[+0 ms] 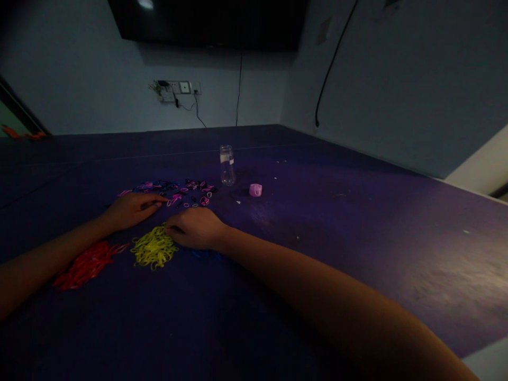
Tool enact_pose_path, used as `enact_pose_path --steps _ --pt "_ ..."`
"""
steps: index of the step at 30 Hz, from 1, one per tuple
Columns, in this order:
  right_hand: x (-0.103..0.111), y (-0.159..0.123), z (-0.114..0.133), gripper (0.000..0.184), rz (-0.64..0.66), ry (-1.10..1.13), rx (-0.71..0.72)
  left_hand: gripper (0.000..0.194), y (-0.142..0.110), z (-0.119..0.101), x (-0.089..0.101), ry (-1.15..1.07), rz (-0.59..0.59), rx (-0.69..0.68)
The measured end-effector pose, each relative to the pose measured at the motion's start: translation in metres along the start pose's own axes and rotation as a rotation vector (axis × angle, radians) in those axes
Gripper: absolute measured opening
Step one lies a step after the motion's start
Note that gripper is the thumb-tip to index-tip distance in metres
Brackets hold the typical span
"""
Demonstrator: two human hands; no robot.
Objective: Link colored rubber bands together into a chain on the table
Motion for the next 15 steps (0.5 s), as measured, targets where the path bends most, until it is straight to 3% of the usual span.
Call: enact_pose_path --steps 15 --pt "-0.0002 0.0 -0.0031 0.025 -0.006 0.044 -0.002 0.042 0.0007 -0.0004 0.001 0.016 -0.018 0.003"
Point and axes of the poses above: each hand's wrist, its own y-axis towards the middle knuckle, its own x-axis out of the back of the hand, z = x × y, the point moved 7 cm from there along y, towards the middle knuckle, and after that the axes turned 1 degree about z, right-handed, at the moved point
